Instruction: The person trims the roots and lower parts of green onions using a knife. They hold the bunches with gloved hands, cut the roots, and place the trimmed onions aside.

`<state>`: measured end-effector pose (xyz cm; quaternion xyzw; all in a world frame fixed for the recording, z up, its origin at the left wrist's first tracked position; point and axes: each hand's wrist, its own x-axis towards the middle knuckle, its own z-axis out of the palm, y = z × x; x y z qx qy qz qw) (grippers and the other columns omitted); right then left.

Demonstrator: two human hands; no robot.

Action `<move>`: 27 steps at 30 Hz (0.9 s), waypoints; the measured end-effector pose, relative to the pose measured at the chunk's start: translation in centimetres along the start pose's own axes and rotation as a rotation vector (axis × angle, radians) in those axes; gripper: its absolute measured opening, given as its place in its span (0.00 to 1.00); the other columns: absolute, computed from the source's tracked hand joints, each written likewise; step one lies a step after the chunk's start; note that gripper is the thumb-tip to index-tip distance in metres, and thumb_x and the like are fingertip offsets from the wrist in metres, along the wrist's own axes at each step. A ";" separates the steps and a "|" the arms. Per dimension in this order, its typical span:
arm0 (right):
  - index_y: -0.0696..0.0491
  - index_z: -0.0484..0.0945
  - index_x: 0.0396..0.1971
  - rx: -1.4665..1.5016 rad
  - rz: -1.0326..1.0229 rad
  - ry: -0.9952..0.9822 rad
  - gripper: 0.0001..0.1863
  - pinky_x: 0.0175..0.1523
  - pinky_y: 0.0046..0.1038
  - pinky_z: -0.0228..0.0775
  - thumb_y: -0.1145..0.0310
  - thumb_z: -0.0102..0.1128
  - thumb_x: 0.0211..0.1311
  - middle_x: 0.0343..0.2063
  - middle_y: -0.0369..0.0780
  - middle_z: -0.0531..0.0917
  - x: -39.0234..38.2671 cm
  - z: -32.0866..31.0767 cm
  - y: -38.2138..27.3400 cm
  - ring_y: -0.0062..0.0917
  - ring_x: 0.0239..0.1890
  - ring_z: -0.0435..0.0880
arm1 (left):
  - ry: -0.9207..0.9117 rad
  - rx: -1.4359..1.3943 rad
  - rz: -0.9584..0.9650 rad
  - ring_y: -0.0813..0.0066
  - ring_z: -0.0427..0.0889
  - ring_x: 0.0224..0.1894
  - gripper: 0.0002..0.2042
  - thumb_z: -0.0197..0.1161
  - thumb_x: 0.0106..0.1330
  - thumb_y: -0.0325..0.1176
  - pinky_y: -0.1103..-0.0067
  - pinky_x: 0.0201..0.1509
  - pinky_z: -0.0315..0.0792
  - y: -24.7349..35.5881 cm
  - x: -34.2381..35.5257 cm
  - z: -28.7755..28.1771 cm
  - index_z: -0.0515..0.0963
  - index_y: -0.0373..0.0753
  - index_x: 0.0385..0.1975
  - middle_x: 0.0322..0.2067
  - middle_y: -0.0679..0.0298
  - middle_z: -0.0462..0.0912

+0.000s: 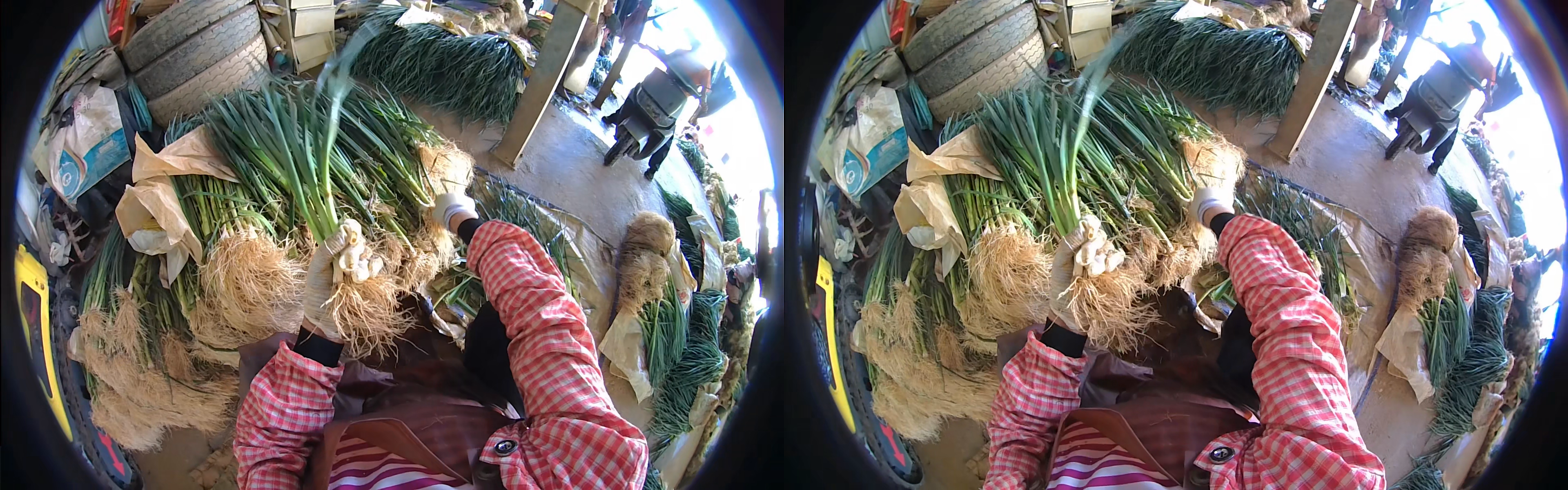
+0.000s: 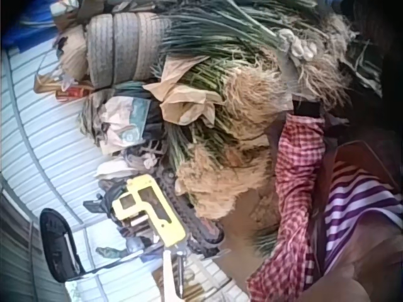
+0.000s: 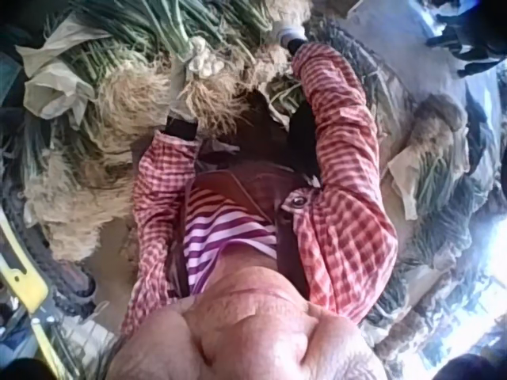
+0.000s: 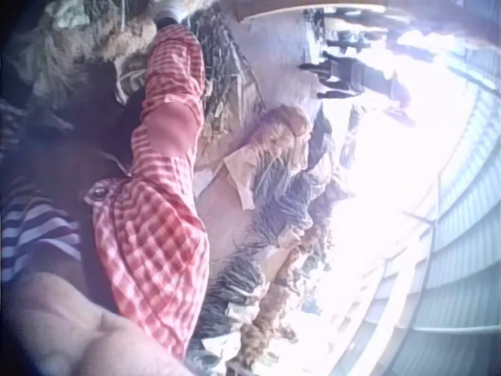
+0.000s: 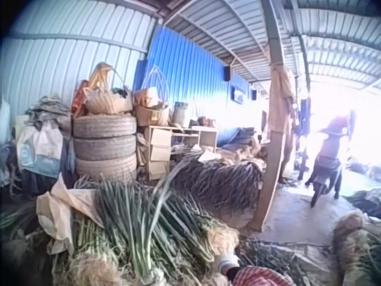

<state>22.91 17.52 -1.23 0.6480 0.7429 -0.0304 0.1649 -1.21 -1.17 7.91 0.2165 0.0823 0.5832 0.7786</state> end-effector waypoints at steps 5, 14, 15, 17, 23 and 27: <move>0.53 0.83 0.34 1.221 -0.215 -0.011 0.16 0.28 0.26 0.72 0.55 0.61 0.58 0.30 0.40 0.85 -0.7 -5.3 2.5 0.21 0.23 0.80 | 0.144 0.016 -0.003 0.76 0.77 0.25 0.09 0.58 0.64 0.32 0.79 0.33 0.76 -0.7 0.8 -2.6 0.74 0.35 0.40 0.23 0.62 0.77; 0.54 0.80 0.30 0.864 -0.822 -0.262 0.08 0.29 0.20 0.73 0.66 0.58 0.57 0.25 0.35 0.82 -13.9 -9.4 -6.7 0.16 0.24 0.78 | 0.546 0.147 -0.045 0.75 0.79 0.30 0.11 0.57 0.66 0.36 0.79 0.36 0.77 -3.4 0.5 -3.0 0.75 0.36 0.41 0.30 0.63 0.80; 0.53 0.81 0.30 0.717 -0.926 -0.166 0.07 0.30 0.21 0.73 0.67 0.57 0.57 0.25 0.35 0.83 -13.7 -8.9 -7.6 0.17 0.24 0.78 | 0.537 0.139 -0.051 0.75 0.80 0.30 0.10 0.57 0.66 0.36 0.79 0.36 0.77 -3.6 0.4 -3.8 0.76 0.36 0.40 0.30 0.63 0.80; 0.55 0.80 0.29 0.757 -0.844 -0.277 0.10 0.31 0.21 0.72 0.63 0.57 0.58 0.24 0.35 0.82 -13.5 -8.8 -7.2 0.16 0.24 0.77 | 0.512 0.143 -0.140 0.74 0.80 0.31 0.10 0.57 0.66 0.36 0.79 0.38 0.77 -3.4 0.1 -4.4 0.76 0.37 0.40 0.32 0.64 0.81; 0.56 0.80 0.31 1.451 -0.407 -0.190 0.20 0.29 0.20 0.73 0.53 0.52 0.66 0.22 0.34 0.82 -9.6 -6.6 -5.3 0.15 0.22 0.80 | 0.407 0.160 -0.165 0.74 0.80 0.33 0.12 0.57 0.65 0.39 0.78 0.41 0.76 -3.4 -0.8 -1.9 0.76 0.39 0.40 0.33 0.65 0.81; 0.57 0.76 0.50 1.465 -0.638 -0.241 0.22 0.50 0.21 0.68 0.54 0.49 0.68 0.42 0.36 0.80 -9.4 -5.3 -8.2 0.16 0.45 0.74 | 0.433 0.167 -0.226 0.74 0.81 0.28 0.12 0.55 0.65 0.41 0.79 0.31 0.77 -4.1 -1.3 0.6 0.76 0.40 0.38 0.28 0.65 0.81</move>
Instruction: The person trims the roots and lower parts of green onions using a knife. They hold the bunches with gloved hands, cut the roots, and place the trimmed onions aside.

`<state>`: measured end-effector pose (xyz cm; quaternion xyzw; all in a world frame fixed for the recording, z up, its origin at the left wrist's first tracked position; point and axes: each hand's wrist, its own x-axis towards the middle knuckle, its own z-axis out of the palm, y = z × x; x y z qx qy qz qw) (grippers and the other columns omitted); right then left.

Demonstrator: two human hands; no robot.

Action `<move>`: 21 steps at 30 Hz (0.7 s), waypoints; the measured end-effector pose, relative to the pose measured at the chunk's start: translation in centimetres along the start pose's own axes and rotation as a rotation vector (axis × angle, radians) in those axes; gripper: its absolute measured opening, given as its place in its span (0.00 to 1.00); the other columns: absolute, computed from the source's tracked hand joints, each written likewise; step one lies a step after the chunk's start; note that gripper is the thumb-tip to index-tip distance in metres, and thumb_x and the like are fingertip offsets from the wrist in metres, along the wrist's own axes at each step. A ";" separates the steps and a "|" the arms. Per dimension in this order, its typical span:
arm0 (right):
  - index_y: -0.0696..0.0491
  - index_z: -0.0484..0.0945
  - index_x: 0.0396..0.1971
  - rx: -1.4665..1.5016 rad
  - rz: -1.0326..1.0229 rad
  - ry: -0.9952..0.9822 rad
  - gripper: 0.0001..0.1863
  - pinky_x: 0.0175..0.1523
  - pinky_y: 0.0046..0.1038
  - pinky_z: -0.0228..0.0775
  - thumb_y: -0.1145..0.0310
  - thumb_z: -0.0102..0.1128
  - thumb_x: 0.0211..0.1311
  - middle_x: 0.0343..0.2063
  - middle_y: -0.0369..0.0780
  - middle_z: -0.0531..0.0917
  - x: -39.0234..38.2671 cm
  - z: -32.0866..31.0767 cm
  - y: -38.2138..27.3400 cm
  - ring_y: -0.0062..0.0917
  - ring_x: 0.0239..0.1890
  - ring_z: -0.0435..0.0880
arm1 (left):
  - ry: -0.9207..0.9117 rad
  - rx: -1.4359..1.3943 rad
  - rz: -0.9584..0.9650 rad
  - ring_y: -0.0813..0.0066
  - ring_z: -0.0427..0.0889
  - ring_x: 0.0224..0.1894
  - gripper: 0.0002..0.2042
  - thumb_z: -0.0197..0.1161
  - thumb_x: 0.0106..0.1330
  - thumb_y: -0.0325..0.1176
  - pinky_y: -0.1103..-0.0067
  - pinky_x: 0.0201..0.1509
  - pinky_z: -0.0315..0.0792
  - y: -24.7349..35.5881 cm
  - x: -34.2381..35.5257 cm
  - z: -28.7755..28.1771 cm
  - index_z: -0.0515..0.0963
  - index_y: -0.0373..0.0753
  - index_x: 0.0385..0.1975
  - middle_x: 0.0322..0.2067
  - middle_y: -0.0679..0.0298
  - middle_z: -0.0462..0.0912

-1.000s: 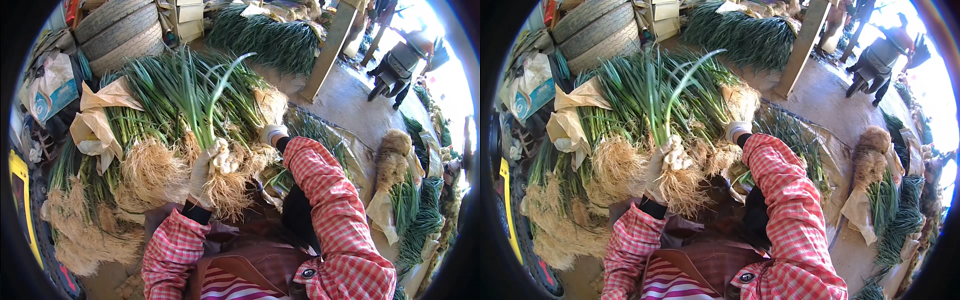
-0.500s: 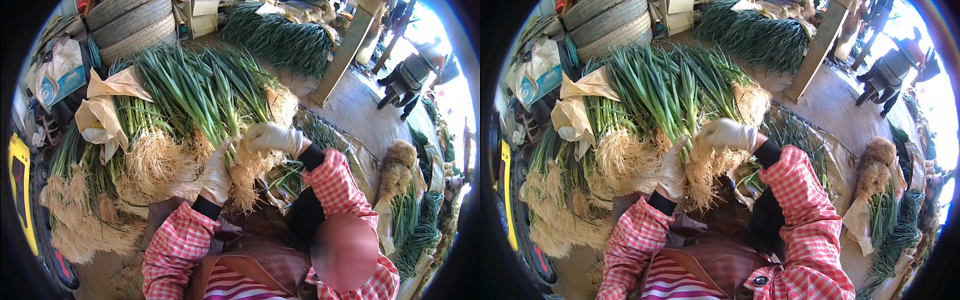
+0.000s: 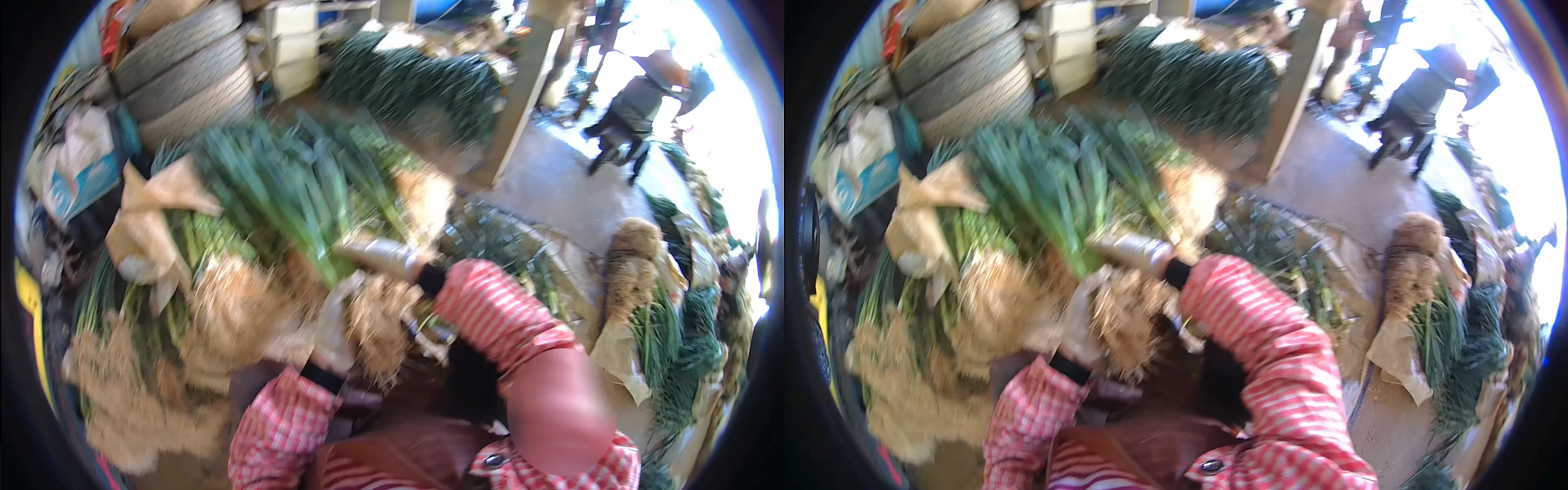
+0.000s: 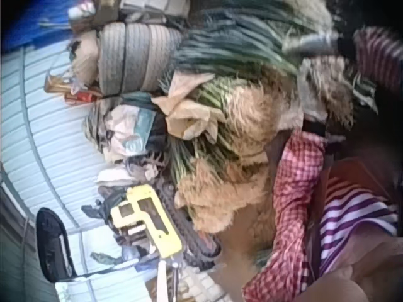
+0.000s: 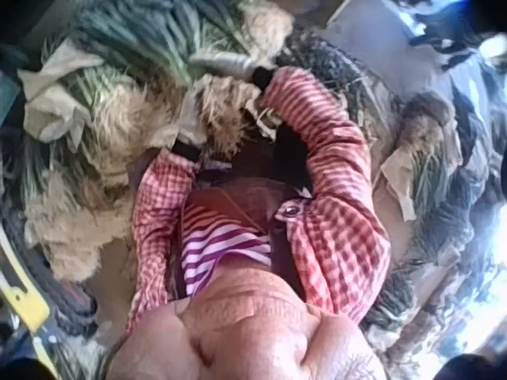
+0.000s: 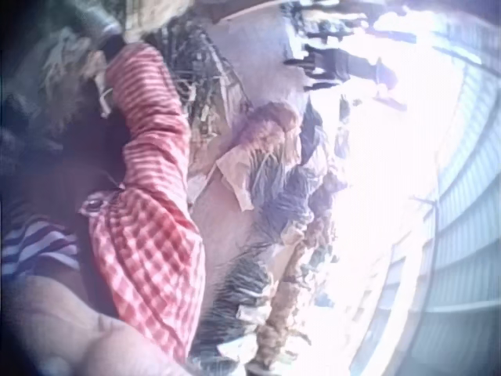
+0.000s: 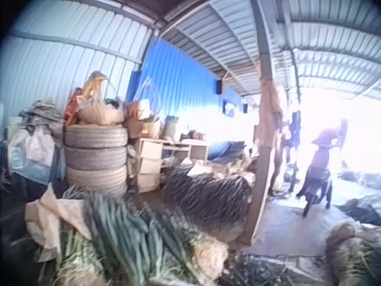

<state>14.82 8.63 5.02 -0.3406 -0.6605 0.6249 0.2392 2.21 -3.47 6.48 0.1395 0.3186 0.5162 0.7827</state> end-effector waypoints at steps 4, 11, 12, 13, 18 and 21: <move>0.56 0.82 0.34 0.062 0.126 0.144 0.21 0.28 0.23 0.66 0.49 0.59 0.60 0.22 0.32 0.80 2.1 1.8 0.6 0.17 0.22 0.74 | 0.001 0.070 0.082 0.72 0.81 0.28 0.13 0.53 0.67 0.42 0.78 0.32 0.78 -0.2 -0.2 -0.5 0.76 0.38 0.38 0.29 0.63 0.82; 0.57 0.80 0.27 -0.309 0.136 0.453 0.30 0.31 0.28 0.68 0.41 0.47 0.63 0.18 0.39 0.79 1.7 1.5 0.3 0.24 0.20 0.77 | -0.110 -0.044 0.045 0.71 0.82 0.28 0.12 0.54 0.68 0.40 0.76 0.31 0.79 -0.3 0.3 -1.4 0.75 0.37 0.37 0.28 0.60 0.81; 0.58 0.80 0.27 -0.335 0.123 0.494 0.31 0.31 0.28 0.68 0.41 0.46 0.63 0.18 0.40 0.80 1.6 1.9 0.3 0.24 0.20 0.78 | -0.096 -0.062 0.057 0.71 0.82 0.27 0.12 0.54 0.68 0.40 0.76 0.31 0.79 -0.3 0.2 -1.5 0.75 0.37 0.37 0.28 0.61 0.81; 0.58 0.80 0.27 -0.406 0.095 0.533 0.29 0.29 0.26 0.69 0.43 0.49 0.63 0.20 0.38 0.80 1.5 2.0 0.3 0.22 0.19 0.77 | -0.082 -0.080 0.069 0.71 0.82 0.27 0.12 0.54 0.68 0.40 0.76 0.31 0.79 -0.1 0.0 -1.4 0.75 0.37 0.37 0.27 0.61 0.81; 0.57 0.80 0.29 0.011 0.084 0.296 0.21 0.21 0.22 0.66 0.51 0.56 0.63 0.18 0.34 0.79 -0.6 2.6 -2.4 0.16 0.16 0.74 | -0.031 -0.046 0.134 0.75 0.80 0.24 0.09 0.55 0.67 0.37 0.78 0.28 0.78 0.9 1.6 -4.6 0.75 0.37 0.37 0.25 0.64 0.79; 0.57 0.80 0.29 -0.013 -0.007 0.203 0.21 0.22 0.21 0.68 0.53 0.54 0.65 0.16 0.34 0.78 -1.8 2.4 -3.4 0.15 0.16 0.74 | 0.071 -0.056 0.137 0.70 0.82 0.24 0.10 0.55 0.68 0.38 0.75 0.29 0.81 0.8 1.7 -4.5 0.75 0.38 0.37 0.25 0.61 0.81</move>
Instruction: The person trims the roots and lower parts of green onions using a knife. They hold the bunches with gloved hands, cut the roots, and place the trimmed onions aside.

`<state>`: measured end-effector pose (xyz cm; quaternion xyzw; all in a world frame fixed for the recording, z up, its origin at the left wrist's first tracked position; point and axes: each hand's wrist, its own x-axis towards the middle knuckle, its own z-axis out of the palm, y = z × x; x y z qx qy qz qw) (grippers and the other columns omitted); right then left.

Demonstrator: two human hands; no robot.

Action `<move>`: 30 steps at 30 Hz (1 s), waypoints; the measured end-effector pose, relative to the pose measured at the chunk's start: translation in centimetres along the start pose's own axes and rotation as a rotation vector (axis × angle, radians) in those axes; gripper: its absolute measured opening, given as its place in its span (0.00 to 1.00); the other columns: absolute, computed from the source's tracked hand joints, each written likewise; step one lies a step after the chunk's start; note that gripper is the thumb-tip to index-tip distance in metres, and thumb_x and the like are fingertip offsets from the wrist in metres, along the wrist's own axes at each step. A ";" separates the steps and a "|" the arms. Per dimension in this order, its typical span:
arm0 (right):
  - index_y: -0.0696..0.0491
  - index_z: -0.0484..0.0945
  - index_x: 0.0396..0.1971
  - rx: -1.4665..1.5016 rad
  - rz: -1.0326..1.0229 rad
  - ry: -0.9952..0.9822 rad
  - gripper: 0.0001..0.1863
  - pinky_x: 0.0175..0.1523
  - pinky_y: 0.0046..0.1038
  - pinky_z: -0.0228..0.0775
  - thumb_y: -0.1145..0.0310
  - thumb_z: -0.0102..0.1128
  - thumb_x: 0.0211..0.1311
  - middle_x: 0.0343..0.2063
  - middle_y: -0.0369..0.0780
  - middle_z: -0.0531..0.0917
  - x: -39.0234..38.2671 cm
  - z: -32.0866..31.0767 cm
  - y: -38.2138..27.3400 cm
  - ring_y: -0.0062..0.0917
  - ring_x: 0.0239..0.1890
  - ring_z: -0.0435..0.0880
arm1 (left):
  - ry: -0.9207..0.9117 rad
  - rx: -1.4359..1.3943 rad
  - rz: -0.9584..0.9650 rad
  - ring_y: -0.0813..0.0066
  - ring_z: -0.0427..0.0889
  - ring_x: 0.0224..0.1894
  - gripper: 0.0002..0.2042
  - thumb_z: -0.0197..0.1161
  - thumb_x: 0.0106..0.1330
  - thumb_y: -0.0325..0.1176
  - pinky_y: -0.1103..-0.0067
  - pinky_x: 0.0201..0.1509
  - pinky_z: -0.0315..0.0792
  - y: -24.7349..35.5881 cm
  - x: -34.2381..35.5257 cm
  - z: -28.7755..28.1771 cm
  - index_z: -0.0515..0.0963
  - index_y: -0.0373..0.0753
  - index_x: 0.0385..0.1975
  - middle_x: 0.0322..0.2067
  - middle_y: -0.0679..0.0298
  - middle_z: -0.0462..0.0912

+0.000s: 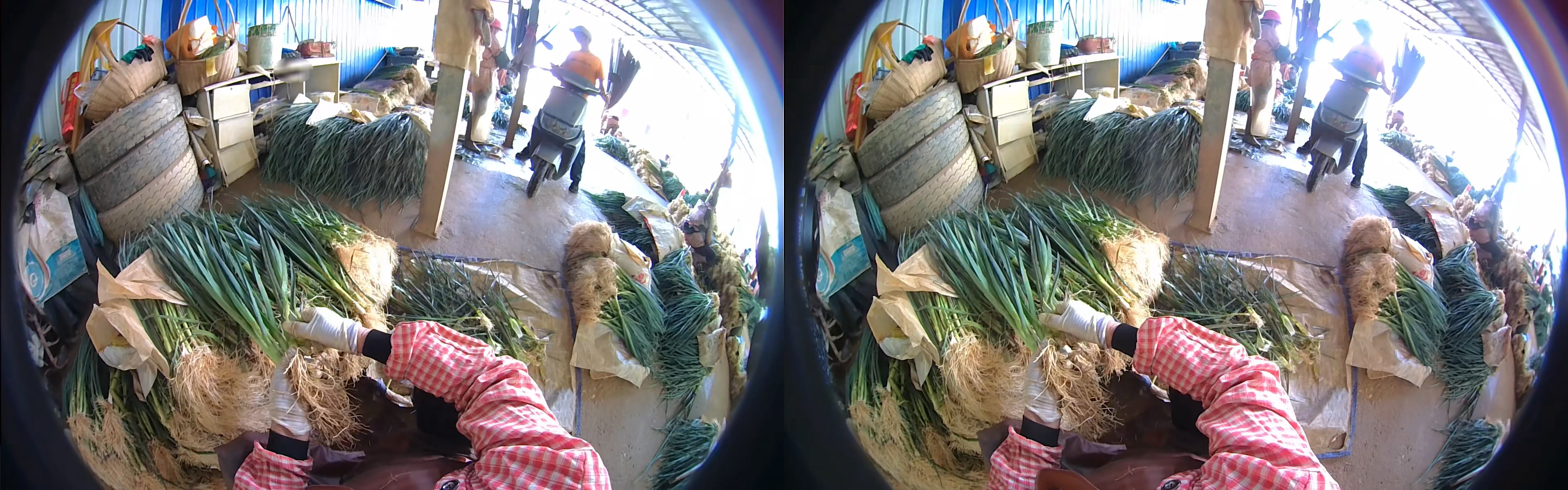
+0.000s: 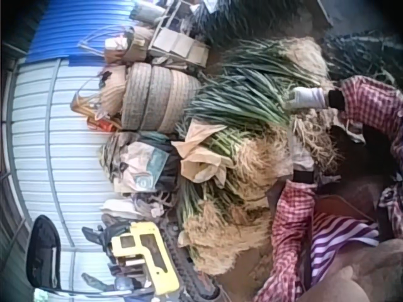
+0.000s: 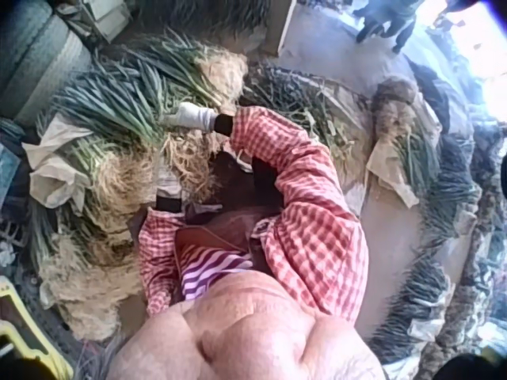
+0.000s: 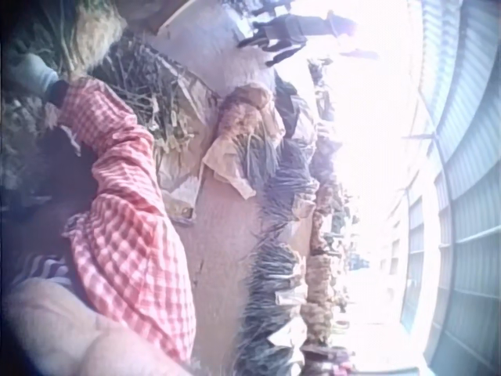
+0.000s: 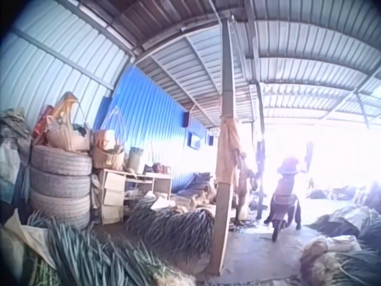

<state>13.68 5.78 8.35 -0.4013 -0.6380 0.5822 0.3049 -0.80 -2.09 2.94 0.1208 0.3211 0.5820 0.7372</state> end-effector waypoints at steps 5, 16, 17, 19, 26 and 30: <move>0.56 0.81 0.31 -0.272 -0.069 -0.004 0.22 0.21 0.21 0.67 0.49 0.54 0.64 0.17 0.35 0.79 0.0 -0.8 -1.0 0.15 0.16 0.74 | -0.064 0.059 0.085 0.70 0.82 0.23 0.10 0.53 0.68 0.38 0.75 0.27 0.80 0.5 0.8 -1.8 0.76 0.38 0.37 0.26 0.60 0.82; 0.55 0.80 0.32 -0.098 0.002 -0.281 0.20 0.22 0.20 0.66 0.51 0.54 0.65 0.16 0.31 0.76 -1.6 -0.4 -2.6 0.14 0.17 0.73 | -0.132 0.003 0.113 0.76 0.78 0.29 0.12 0.49 0.71 0.39 0.79 0.32 0.77 2.1 -1.9 1.9 0.75 0.39 0.35 0.30 0.66 0.78; 0.55 0.81 0.34 -0.152 0.004 -0.268 0.21 0.23 0.20 0.68 0.50 0.53 0.65 0.16 0.32 0.78 -1.8 -0.2 -2.6 0.15 0.18 0.75 | -0.213 -0.013 0.077 0.75 0.79 0.29 0.13 0.48 0.71 0.40 0.79 0.32 0.77 2.0 -1.7 1.8 0.76 0.38 0.36 0.30 0.64 0.79; 0.56 0.81 0.36 -0.171 -0.105 -0.223 0.21 0.24 0.20 0.68 0.51 0.54 0.65 0.17 0.31 0.78 -1.6 0.8 -1.1 0.14 0.19 0.75 | -0.378 -0.044 0.004 0.72 0.79 0.28 0.14 0.46 0.71 0.40 0.78 0.33 0.77 2.0 -0.8 1.3 0.76 0.37 0.37 0.30 0.62 0.80; 0.56 0.80 0.31 -0.144 0.027 -0.432 0.19 0.18 0.19 0.62 0.52 0.54 0.64 0.14 0.31 0.75 -2.9 0.1 -2.1 0.12 0.14 0.71 | -0.254 -0.102 0.006 0.67 0.81 0.30 0.14 0.52 0.68 0.38 0.74 0.33 0.80 1.0 1.0 -1.5 0.72 0.32 0.41 0.33 0.56 0.80; 0.55 0.78 0.29 0.034 -0.128 -0.580 0.16 0.20 0.17 0.63 0.56 0.57 0.61 0.17 0.31 0.77 -5.4 0.1 -3.8 0.12 0.15 0.72 | -0.091 0.076 0.072 0.70 0.79 0.28 0.13 0.55 0.66 0.40 0.74 0.32 0.77 1.8 1.8 -2.5 0.72 0.35 0.39 0.31 0.61 0.78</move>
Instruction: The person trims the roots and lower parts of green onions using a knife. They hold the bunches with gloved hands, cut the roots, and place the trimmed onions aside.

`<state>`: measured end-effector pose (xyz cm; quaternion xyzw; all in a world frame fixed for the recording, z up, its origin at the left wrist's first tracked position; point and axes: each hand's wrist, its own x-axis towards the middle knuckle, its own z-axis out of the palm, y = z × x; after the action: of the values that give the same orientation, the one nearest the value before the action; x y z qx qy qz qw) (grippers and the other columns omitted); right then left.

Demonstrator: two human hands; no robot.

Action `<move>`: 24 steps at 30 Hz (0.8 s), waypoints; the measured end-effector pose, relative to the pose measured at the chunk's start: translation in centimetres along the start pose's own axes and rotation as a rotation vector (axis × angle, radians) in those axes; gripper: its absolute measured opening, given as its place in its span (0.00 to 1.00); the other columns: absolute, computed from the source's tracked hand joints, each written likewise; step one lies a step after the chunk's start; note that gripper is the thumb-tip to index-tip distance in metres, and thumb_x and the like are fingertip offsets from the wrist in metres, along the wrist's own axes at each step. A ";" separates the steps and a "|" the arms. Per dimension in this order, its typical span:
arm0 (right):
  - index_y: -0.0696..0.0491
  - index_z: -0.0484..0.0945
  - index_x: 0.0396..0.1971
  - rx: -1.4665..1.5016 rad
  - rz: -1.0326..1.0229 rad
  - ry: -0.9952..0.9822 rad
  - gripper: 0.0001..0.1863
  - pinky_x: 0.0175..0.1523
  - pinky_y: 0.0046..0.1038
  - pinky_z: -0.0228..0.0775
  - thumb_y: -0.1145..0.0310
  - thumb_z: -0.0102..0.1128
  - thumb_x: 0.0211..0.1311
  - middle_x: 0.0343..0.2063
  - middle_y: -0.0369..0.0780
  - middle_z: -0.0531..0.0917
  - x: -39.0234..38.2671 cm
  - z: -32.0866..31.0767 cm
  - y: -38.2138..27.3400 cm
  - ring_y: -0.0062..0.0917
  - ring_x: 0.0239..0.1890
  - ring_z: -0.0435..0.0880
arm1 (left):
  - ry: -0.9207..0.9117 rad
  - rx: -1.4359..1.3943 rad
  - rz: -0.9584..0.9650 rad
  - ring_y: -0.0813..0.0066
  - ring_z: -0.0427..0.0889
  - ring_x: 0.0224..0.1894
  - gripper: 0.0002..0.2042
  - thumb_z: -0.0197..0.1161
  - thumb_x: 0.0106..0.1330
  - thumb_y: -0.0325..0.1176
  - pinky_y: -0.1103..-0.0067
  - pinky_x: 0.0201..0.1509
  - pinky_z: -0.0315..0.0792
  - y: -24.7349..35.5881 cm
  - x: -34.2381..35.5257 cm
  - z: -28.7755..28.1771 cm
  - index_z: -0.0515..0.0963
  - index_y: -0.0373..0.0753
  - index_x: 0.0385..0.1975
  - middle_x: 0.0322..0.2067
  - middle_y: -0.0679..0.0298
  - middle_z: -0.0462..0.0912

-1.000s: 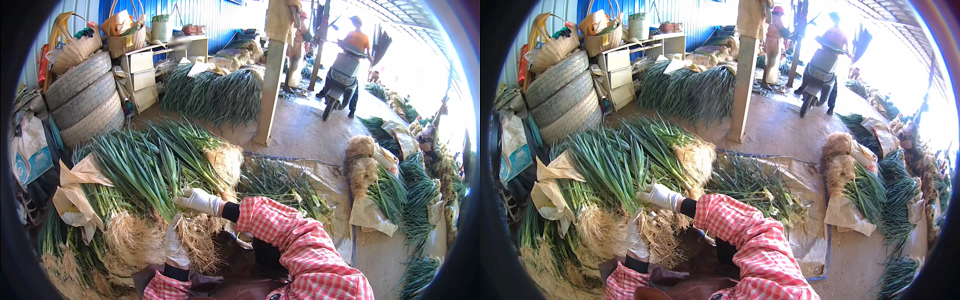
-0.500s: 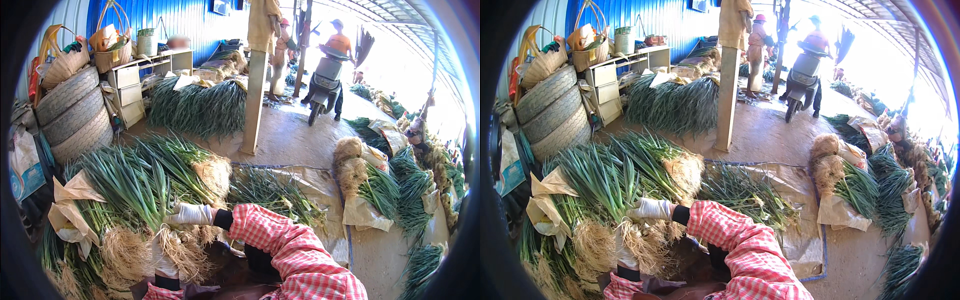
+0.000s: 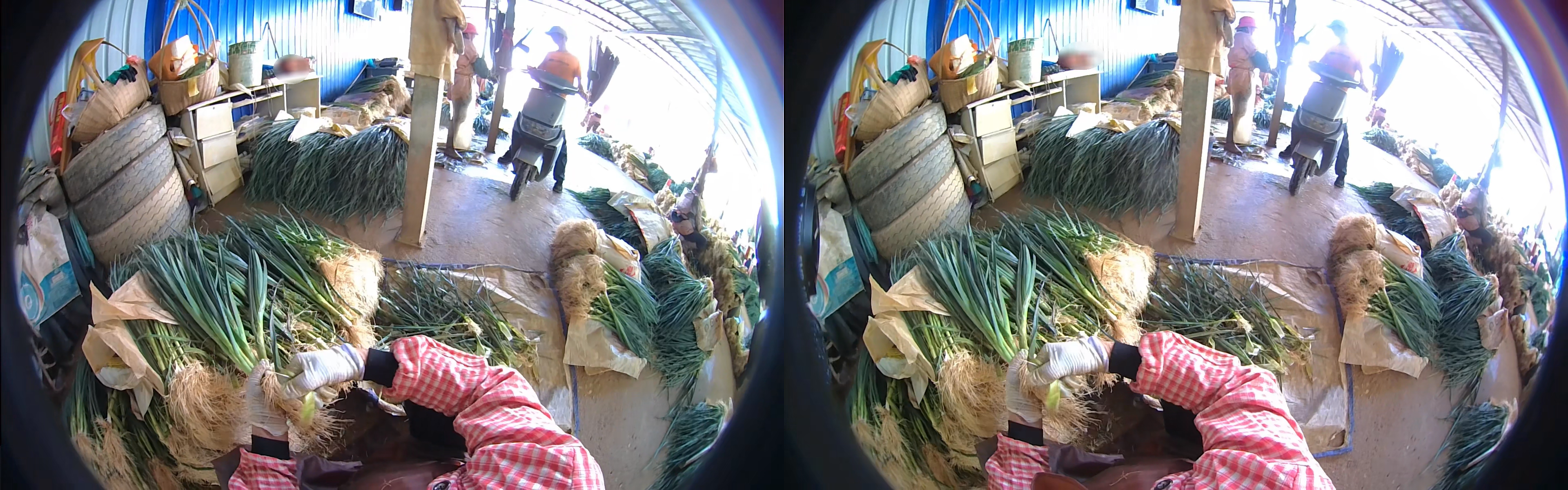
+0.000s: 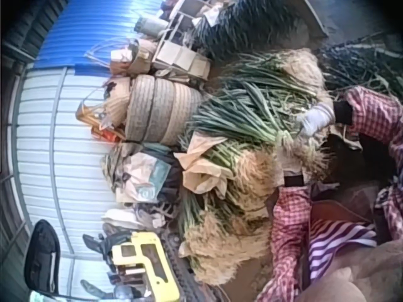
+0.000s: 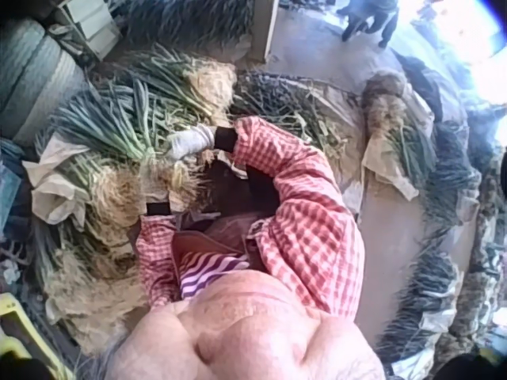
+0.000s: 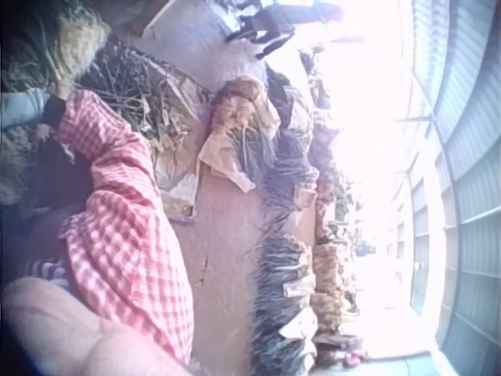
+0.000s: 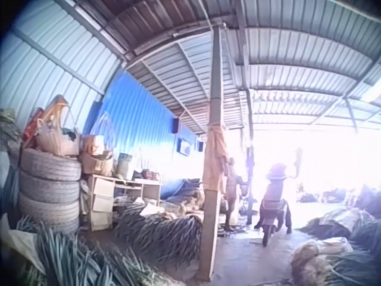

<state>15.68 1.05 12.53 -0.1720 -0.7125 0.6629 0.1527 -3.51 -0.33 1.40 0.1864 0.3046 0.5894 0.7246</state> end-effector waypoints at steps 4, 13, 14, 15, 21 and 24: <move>0.58 0.78 0.37 -0.002 -0.153 0.361 0.12 0.38 0.20 0.72 0.63 0.54 0.65 0.25 0.33 0.81 0.8 -3.0 1.1 0.15 0.28 0.77 | 0.001 0.048 -0.012 0.71 0.78 0.26 0.11 0.56 0.66 0.38 0.75 0.32 0.78 -0.2 -1.6 1.6 0.72 0.35 0.38 0.28 0.62 0.78; 0.60 0.79 0.44 -0.307 0.393 0.558 0.34 0.43 0.30 0.71 0.41 0.60 0.52 0.34 0.44 0.83 6.5 -5.1 10.2 0.31 0.35 0.80 | 0.142 0.122 -0.058 0.74 0.81 0.25 0.08 0.62 0.61 0.29 0.79 0.29 0.78 -4.9 -0.7 2.4 0.76 0.35 0.38 0.27 0.63 0.80; 0.60 0.79 0.42 -0.223 0.325 0.582 0.31 0.41 0.29 0.71 0.45 0.65 0.50 0.33 0.42 0.83 6.3 -4.9 10.2 0.28 0.33 0.80 | 0.157 0.164 -0.070 0.75 0.80 0.25 0.08 0.63 0.59 0.27 0.79 0.29 0.77 -4.4 -1.5 3.5 0.77 0.35 0.38 0.27 0.65 0.80; 0.60 0.79 0.42 -0.202 0.292 0.588 0.30 0.41 0.29 0.71 0.47 0.65 0.50 0.33 0.42 0.83 6.5 -5.1 10.7 0.27 0.33 0.80 | 0.158 0.200 -0.062 0.75 0.80 0.25 0.08 0.62 0.60 0.29 0.79 0.29 0.77 -4.7 -1.4 3.2 0.77 0.35 0.38 0.28 0.65 0.80; 0.55 0.80 0.36 0.105 0.111 0.444 0.16 0.28 0.23 0.69 0.56 0.64 0.58 0.22 0.34 0.79 6.5 -4.9 8.4 0.17 0.22 0.76 | 0.038 0.147 -0.037 0.73 0.80 0.32 0.11 0.58 0.64 0.35 0.79 0.36 0.76 -2.3 -4.1 5.6 0.76 0.36 0.40 0.32 0.63 0.81; 0.54 0.78 0.36 0.576 0.016 0.384 0.13 0.20 0.19 0.69 0.59 0.59 0.62 0.18 0.34 0.77 5.8 -5.6 9.6 0.15 0.16 0.76 | -0.094 0.095 -0.088 0.74 0.80 0.37 0.13 0.55 0.66 0.39 0.78 0.43 0.75 -0.9 -5.5 8.3 0.75 0.35 0.41 0.34 0.62 0.80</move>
<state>13.37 9.25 3.32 -0.2492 -0.4532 0.7933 0.3213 1.99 -5.15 8.29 0.2345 0.3057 0.5324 0.7537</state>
